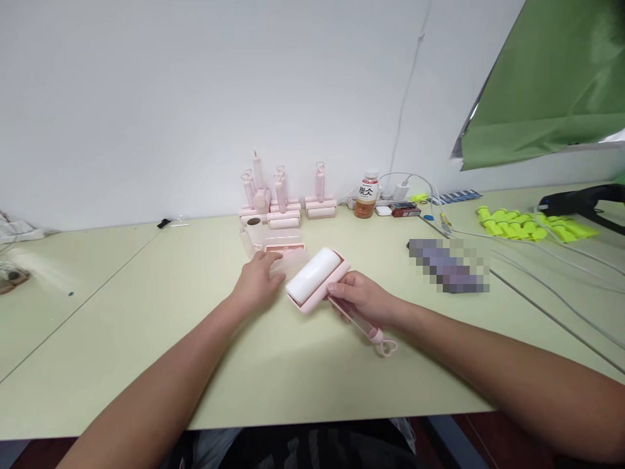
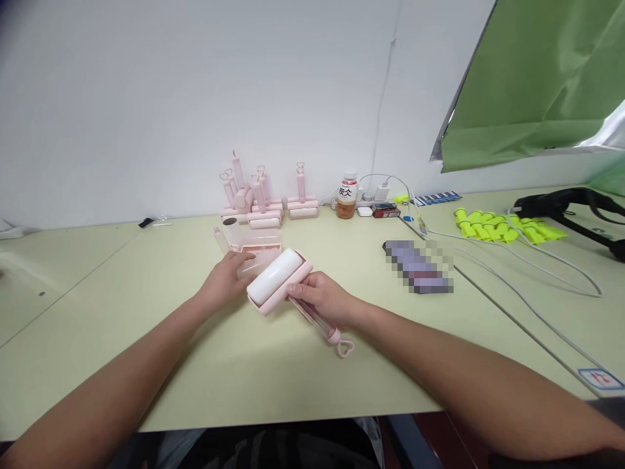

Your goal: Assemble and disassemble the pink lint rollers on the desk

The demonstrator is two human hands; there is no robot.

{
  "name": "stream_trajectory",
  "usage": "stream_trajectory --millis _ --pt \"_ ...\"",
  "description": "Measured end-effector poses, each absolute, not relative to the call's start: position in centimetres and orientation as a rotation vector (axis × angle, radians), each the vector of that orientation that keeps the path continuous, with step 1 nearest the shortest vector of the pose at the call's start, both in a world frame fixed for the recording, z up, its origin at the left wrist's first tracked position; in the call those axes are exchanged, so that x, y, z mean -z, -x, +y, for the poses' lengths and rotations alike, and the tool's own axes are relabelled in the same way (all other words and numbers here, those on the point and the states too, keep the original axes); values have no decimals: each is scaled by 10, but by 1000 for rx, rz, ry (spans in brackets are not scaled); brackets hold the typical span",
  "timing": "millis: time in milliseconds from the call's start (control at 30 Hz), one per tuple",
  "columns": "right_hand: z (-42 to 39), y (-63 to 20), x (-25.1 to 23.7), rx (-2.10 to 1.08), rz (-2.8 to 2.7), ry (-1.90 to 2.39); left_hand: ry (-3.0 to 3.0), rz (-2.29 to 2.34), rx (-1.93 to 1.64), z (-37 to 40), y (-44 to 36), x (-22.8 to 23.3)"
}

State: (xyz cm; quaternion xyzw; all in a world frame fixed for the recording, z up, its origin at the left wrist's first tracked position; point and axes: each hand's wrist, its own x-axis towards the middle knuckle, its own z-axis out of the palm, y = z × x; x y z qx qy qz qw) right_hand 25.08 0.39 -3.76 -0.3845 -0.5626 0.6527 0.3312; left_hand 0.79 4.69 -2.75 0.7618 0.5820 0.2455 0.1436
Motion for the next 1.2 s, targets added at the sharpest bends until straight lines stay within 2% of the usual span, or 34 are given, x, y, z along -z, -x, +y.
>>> stream_trajectory --millis 167,333,1200 --pt "5 -251 40 -1667 -1529 1044 -1570 1341 -1030 41 -12 17" --pt "7 -250 42 -1656 -1468 1114 -1349 1084 -1126 35 -18 16" --pt "5 -245 36 -1685 -1341 1142 -1397 1059 -1140 22 -30 17"
